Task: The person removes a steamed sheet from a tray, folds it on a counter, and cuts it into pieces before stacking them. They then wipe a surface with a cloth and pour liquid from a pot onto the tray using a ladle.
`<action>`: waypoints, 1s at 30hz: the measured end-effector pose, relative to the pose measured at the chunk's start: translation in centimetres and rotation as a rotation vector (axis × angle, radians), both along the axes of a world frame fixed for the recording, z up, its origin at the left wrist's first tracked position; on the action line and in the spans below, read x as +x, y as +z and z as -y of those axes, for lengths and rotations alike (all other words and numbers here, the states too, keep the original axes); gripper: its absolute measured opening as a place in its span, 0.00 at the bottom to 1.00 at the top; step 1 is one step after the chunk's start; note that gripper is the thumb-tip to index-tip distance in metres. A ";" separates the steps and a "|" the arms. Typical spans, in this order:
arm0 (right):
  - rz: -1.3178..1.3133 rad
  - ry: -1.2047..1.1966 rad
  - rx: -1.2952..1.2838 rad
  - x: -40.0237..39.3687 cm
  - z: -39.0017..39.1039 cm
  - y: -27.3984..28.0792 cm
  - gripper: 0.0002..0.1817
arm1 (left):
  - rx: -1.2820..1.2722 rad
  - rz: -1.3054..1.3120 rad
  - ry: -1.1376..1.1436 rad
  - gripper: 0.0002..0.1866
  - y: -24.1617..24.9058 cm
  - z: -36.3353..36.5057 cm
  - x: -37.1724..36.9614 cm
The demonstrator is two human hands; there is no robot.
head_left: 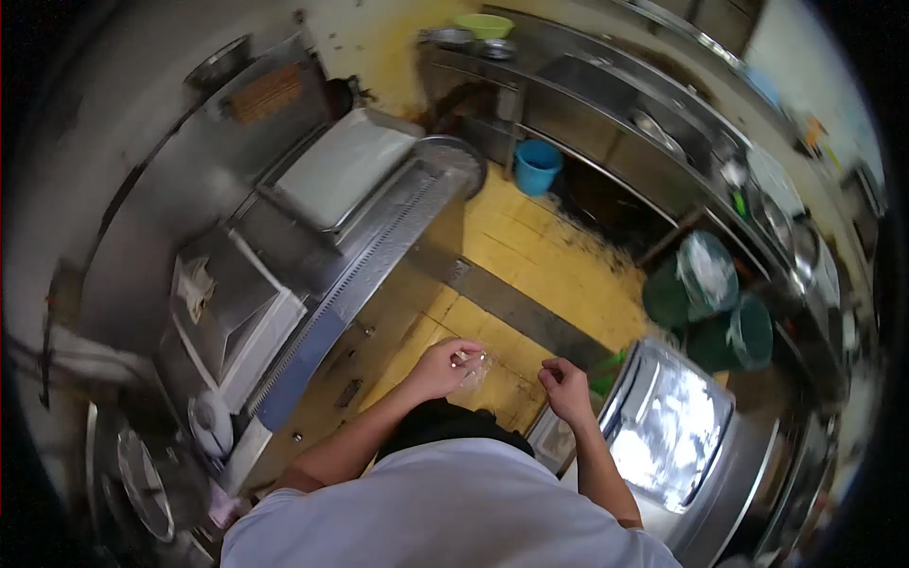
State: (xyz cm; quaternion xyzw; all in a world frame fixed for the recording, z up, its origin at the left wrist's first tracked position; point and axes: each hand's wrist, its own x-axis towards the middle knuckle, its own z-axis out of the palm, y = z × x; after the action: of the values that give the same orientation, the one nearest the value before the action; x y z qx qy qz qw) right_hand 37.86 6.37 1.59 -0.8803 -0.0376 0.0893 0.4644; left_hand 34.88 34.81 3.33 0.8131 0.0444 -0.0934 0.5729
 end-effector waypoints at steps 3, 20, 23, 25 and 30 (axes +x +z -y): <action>-0.001 0.142 -0.011 6.2 -3.2 0.2 0.15 | -0.003 0.177 0.140 0.16 -2.6 -4.6 1.1; 0.132 0.674 0.073 29.7 -30.4 5.7 0.13 | 0.265 0.280 0.571 0.27 -5.0 -25.2 22.2; 0.111 0.694 0.118 34.2 -32.3 4.3 0.12 | 0.436 0.345 0.651 0.27 -5.8 -29.4 26.1; 0.106 0.745 0.125 38.0 -34.1 2.1 0.12 | 0.514 0.317 0.732 0.28 -6.0 -31.5 28.4; 0.146 0.920 0.092 47.0 -42.8 -0.6 0.12 | 0.849 0.035 0.764 0.31 -8.9 -36.6 33.4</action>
State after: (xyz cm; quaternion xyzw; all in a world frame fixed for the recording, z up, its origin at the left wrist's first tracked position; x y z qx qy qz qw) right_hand 84.83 49.18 1.02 -0.7548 -0.4605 0.2218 0.4111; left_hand 68.33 71.38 -5.57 0.8997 0.3593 0.1599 0.1897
